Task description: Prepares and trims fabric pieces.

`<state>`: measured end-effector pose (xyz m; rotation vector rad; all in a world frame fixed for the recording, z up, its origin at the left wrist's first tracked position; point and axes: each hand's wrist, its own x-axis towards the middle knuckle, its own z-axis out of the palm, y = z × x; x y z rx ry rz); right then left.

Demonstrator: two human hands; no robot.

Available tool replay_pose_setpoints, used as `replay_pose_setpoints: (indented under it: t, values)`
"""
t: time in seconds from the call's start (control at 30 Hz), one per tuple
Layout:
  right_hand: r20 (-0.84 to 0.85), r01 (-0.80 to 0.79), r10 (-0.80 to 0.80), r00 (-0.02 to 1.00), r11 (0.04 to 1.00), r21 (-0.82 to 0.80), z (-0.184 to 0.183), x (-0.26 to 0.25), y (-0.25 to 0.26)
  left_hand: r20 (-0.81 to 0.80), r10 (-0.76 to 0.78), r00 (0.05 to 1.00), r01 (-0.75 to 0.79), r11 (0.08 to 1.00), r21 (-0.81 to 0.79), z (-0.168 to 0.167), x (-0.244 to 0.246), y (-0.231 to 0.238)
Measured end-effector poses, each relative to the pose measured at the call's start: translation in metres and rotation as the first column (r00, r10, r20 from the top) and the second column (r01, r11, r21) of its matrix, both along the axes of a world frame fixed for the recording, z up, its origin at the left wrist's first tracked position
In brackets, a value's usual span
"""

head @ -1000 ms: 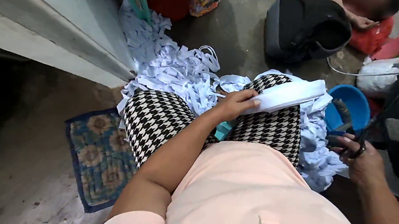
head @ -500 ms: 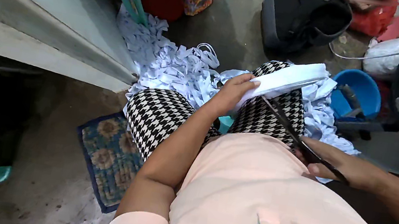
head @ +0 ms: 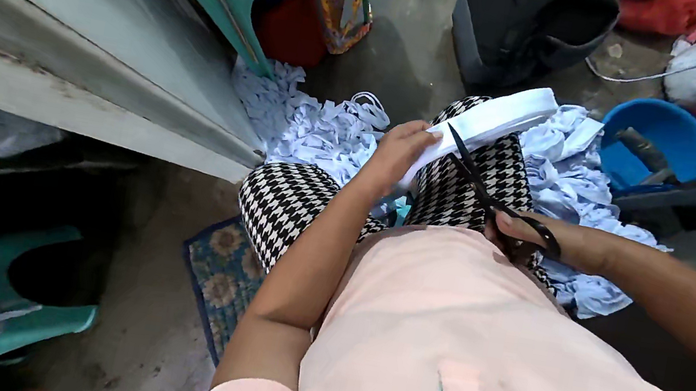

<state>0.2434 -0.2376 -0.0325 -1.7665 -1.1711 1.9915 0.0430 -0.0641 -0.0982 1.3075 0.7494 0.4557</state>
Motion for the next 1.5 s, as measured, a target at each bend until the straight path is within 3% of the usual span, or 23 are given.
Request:
replay_pose_setpoints:
  t: [0.2, 0.37, 0.87, 1.03, 1.2, 1.4, 1.5]
  values:
    - [-0.015, 0.096, -0.096, 0.995, 0.995, -0.001, -0.003, -0.007, 0.004, -0.049, 0.017, 0.999, -0.015, 0.999, 0.028, 0.004, 0.004, -0.004]
    - [0.064, 0.086, -0.086, 0.994, 0.996, 0.004, 0.009, -0.018, 0.012, -0.049, 0.022, 0.999, -0.022, 1.000, 0.008, 0.004, 0.006, -0.005]
    - [0.062, 0.228, -0.239, 0.969, 0.963, 0.146, -0.032, -0.012, 0.002, -0.046, 0.059, 0.997, -0.058, 0.998, 0.008, 0.000, 0.015, -0.006]
    - [0.107, 0.212, -0.235, 0.966, 0.959, 0.188, -0.024, -0.015, -0.001, -0.012, 0.067, 0.998, -0.067, 0.998, 0.003, -0.003, 0.017, -0.007]
    - [0.028, 0.245, -0.256, 0.966, 0.945, 0.215, -0.030, -0.008, -0.007, -0.009, 0.065, 0.998, -0.065, 0.998, 0.013, -0.002, 0.018, -0.007]
    - [0.122, 0.116, -0.124, 0.985, 0.991, 0.070, -0.012, -0.011, 0.011, -0.009, 0.020, 1.000, -0.020, 0.999, 0.028, 0.003, 0.020, -0.011]
    - [0.102, 0.173, -0.189, 0.977, 0.975, 0.142, -0.019, -0.005, 0.008, -0.015, 0.020, 1.000, -0.020, 0.999, 0.037, 0.003, 0.020, -0.009]
